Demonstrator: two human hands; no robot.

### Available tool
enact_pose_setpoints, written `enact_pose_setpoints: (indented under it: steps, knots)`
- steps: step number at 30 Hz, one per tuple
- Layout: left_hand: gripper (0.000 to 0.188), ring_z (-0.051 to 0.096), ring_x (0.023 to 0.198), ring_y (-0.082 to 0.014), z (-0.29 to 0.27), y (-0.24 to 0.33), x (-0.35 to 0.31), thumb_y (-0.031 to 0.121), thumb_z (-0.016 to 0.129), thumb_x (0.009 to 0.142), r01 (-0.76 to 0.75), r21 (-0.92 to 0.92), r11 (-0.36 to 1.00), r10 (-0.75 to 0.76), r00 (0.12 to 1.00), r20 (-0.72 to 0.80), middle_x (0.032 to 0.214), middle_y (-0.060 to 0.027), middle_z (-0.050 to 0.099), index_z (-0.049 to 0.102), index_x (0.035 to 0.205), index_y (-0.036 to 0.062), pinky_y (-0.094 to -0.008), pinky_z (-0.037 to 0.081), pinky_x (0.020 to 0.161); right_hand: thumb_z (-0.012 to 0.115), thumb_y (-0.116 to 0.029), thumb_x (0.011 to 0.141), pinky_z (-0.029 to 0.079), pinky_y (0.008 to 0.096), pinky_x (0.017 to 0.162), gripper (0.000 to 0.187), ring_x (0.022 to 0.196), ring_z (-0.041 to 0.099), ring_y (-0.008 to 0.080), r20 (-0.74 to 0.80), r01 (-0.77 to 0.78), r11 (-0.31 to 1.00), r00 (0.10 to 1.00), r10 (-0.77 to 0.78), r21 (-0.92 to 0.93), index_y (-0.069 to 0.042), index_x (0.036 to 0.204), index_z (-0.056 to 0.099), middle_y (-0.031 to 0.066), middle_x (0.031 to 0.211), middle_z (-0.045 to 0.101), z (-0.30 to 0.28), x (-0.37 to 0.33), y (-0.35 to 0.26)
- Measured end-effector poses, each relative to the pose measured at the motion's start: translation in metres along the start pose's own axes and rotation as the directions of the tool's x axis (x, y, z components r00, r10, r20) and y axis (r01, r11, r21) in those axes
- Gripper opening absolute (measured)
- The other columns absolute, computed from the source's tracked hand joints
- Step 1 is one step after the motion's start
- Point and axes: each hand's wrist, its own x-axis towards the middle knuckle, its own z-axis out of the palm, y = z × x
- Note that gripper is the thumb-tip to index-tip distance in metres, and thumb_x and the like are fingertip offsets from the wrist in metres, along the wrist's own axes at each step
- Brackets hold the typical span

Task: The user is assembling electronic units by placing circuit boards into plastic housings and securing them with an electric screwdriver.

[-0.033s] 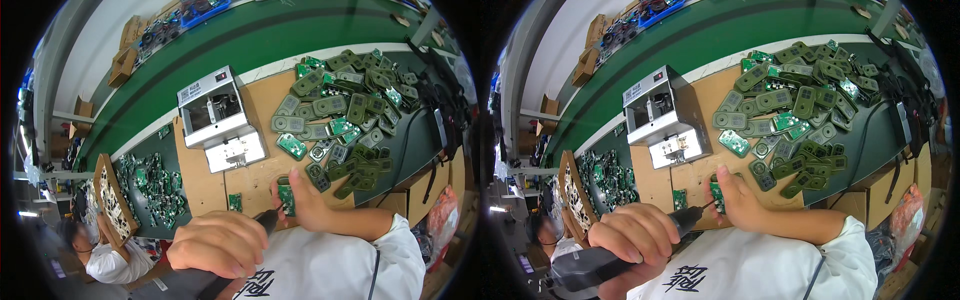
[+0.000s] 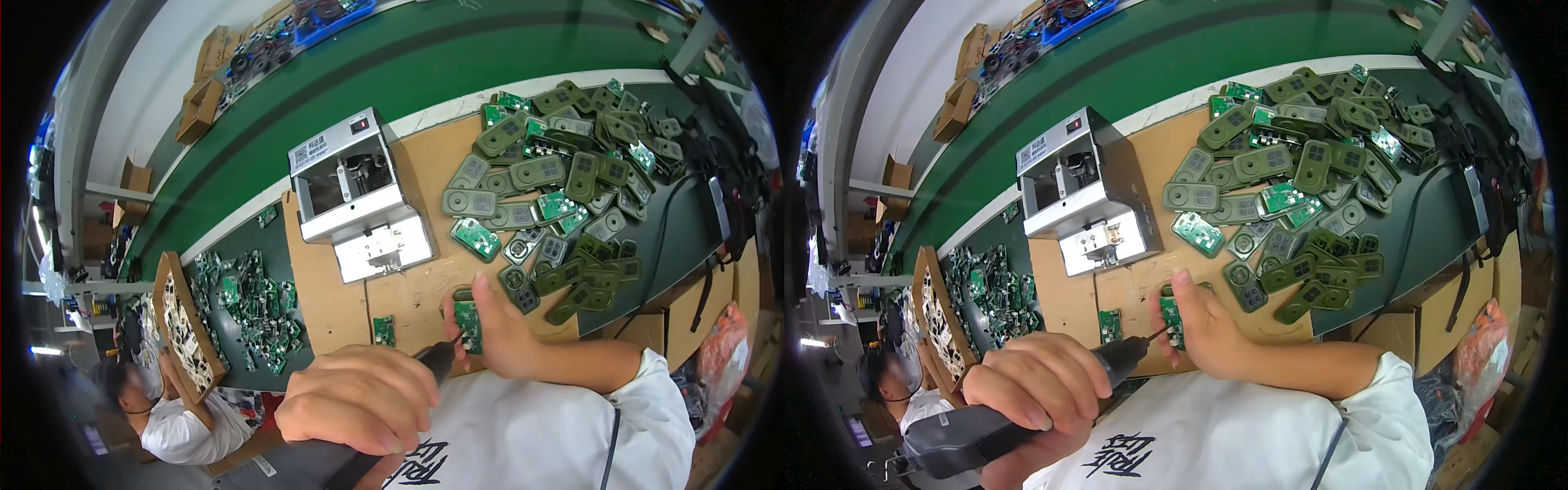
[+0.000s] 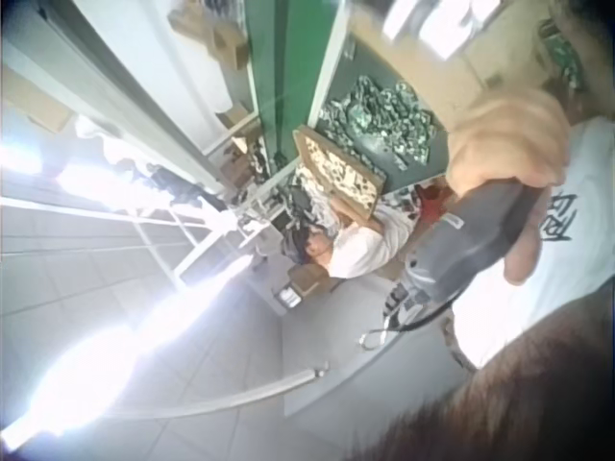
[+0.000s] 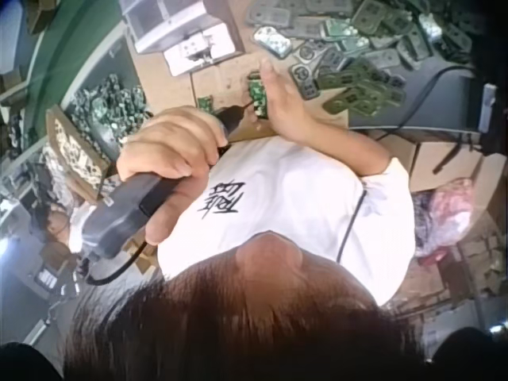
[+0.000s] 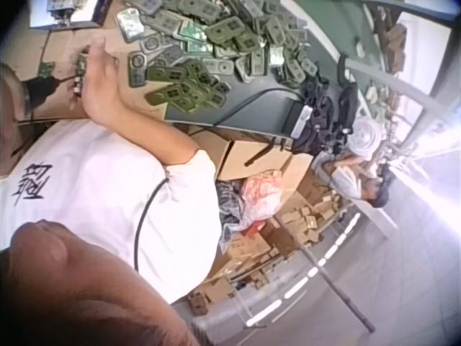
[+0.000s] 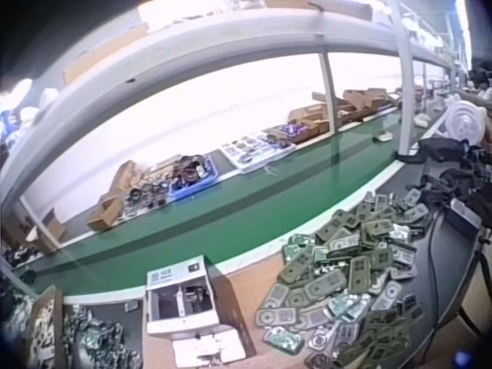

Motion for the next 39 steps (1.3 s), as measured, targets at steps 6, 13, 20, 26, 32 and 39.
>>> enact_pose_setpoints:
  steps: [6,13,20,26,32,39]
  knots:
    - [0.054,0.054,0.042,-0.0152,0.025,-0.038,-0.008,0.058,0.061,0.087,-0.244,0.065,0.968,0.252,0.921,-0.298,0.056,-0.0017,0.053,0.046,0.084,0.0057,-0.03,0.05,0.041,0.021,-0.06,0.1,0.046,0.0272,0.045,0.064,0.056,0.053,0.0133,-0.079,0.029,0.999,0.997,-0.026,0.034,-0.004,0.09,0.051,0.0052,0.07,0.051,0.003,-0.002,-0.001]
    - [0.055,0.053,0.046,-0.017,0.012,-0.029,-0.005,0.059,0.062,0.086,-0.211,-0.032,0.977,0.195,0.942,-0.273,0.058,-0.0033,0.053,0.046,0.086,0.0063,-0.033,0.049,0.045,0.018,-0.063,0.099,0.049,0.0296,0.058,0.067,0.065,0.056,0.0138,0.102,0.005,1.0,0.995,-0.002,-0.021,-0.006,0.098,0.053,0.0043,0.078,0.053,-0.009,0.005,-0.003]
    - [0.075,0.057,0.056,-0.0214,-0.025,-0.008,-0.006,0.06,0.06,0.087,-0.093,0.225,0.97,0.198,0.839,-0.508,0.065,-0.0087,0.056,0.035,0.119,-0.0033,-0.0354,0.053,0.056,0.052,-0.017,0.096,0.055,0.0388,0.08,0.04,0.099,0.06,0.0153,0.031,0.092,0.994,0.995,-0.09,-0.065,-0.006,0.133,0.042,0.0056,0.116,0.058,-0.054,0.02,-0.074]
    - [0.075,0.055,0.066,-0.0182,-0.058,0.0,-0.034,0.063,0.051,0.09,0.005,0.409,0.913,0.22,0.837,-0.501,0.073,-0.0071,0.052,0.036,0.124,-0.0032,-0.0341,0.05,0.069,0.061,-0.015,0.093,0.06,0.035,0.074,0.033,0.098,0.064,0.016,0.017,0.182,0.983,0.983,-0.182,-0.003,-0.004,0.121,0.048,0.0066,0.112,0.06,-0.052,0.007,-0.095]
    - [0.059,0.064,0.076,-0.021,-0.075,-0.023,-0.081,0.05,0.056,0.091,0.377,0.38,0.845,-0.085,0.795,-0.601,0.085,-0.0128,0.065,0.056,0.106,-0.0068,-0.0303,0.05,0.069,0.062,-0.02,0.094,0.059,0.0313,0.07,0.034,0.09,0.066,0.0159,-0.068,0.225,0.96,0.969,-0.239,-0.168,-0.001,0.119,0.05,0.0104,0.108,0.062,-0.073,0.025,-0.101]
    - [0.024,0.062,0.069,-0.0134,-0.086,-0.038,-0.119,0.016,0.072,0.082,0.812,0.536,0.231,-0.544,0.565,-0.621,0.077,-0.0069,0.066,0.064,0.097,-0.0004,-0.0263,0.049,0.064,0.07,-0.028,0.085,0.049,0.0403,0.083,0.043,0.094,0.062,0.0353,0.212,-0.206,-0.308,0.384,-0.898,-0.929,-0.004,0.119,0.059,0.0152,0.11,0.065,-0.077,0.014,-0.107]
